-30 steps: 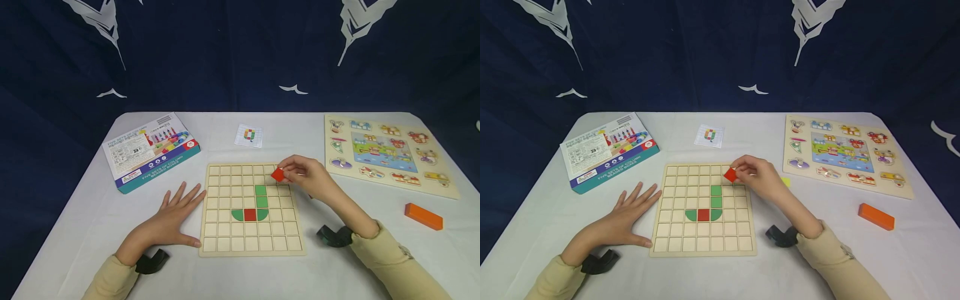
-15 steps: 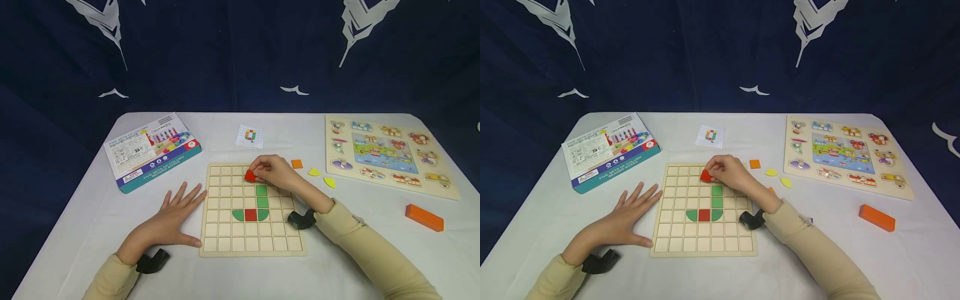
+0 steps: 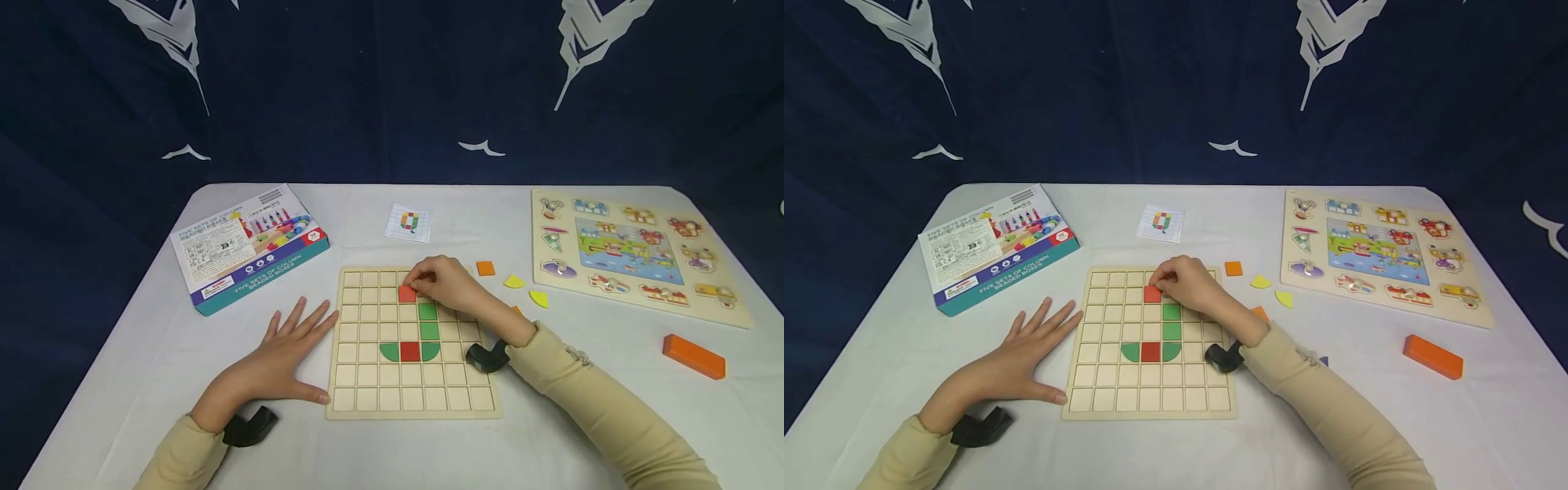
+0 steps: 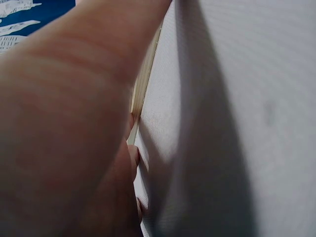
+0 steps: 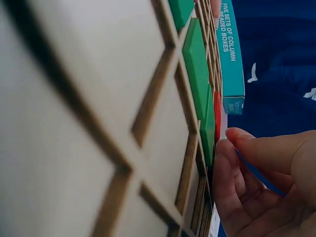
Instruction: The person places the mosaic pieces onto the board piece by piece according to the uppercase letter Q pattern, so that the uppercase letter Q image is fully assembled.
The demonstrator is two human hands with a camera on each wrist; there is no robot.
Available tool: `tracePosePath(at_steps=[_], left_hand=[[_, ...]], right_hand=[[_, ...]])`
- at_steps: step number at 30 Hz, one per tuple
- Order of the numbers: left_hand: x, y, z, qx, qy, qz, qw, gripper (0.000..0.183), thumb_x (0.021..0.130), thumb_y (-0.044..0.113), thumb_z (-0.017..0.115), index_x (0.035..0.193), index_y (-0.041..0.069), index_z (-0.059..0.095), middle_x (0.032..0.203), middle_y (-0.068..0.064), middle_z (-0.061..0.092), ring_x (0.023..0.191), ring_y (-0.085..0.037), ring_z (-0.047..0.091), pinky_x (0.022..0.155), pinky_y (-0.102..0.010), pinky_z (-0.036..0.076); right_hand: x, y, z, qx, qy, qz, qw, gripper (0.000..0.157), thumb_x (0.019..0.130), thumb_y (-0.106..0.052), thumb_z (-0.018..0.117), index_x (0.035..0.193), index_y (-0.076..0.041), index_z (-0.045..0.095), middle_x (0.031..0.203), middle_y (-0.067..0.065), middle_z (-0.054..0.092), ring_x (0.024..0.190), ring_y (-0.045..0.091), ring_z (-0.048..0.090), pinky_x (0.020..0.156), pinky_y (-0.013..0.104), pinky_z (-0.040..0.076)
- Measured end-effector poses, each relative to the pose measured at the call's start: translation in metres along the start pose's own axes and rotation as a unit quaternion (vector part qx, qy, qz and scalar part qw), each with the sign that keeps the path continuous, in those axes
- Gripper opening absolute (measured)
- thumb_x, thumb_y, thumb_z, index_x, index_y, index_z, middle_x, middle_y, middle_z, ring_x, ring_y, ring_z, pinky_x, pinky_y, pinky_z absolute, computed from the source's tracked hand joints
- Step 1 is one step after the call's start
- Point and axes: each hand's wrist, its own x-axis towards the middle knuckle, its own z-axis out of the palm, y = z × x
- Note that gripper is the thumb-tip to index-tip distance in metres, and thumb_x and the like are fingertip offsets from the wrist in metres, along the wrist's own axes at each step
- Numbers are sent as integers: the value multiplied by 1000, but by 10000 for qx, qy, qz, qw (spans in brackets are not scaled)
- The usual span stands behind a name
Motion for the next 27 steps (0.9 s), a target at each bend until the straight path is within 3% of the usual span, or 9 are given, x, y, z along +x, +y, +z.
tracePosePath(at_steps=[7,16,21,27], left_hand=[[0,1,1,-65,31,54,10000,117,59,61,78,150,15,21,155,-8,9,137,-36,-12,98,-65,-10],[0,2,-1,-60,-29,-48,10000,119,58,60,79,150,15,21,155,-8,8,137,-36,-13,98,-64,-11],[0,0,0,-28,-18,-76,10000,119,57,61,79,150,16,21,155,-7,8,137,-35,-13,99,-64,-11],[1,0,1,-44,-52,-45,10000,119,57,62,78,151,17,20,156,-6,7,137,-34,-14,99,-63,-12]], right_hand=[[-14,4,-24,365,420,63,9984,18,91,-3,57,107,0,66,88,11,66,73,23,61,65,31,49],[-76,33,-74,536,844,706,9925,24,95,-15,56,112,1,64,94,17,66,82,31,61,66,30,50],[-106,52,-78,361,706,878,9930,22,94,-11,58,111,1,65,95,14,66,81,23,60,65,27,50],[-121,64,-71,-260,343,786,9960,25,85,-3,68,109,-2,66,96,6,62,78,18,53,64,25,45]])
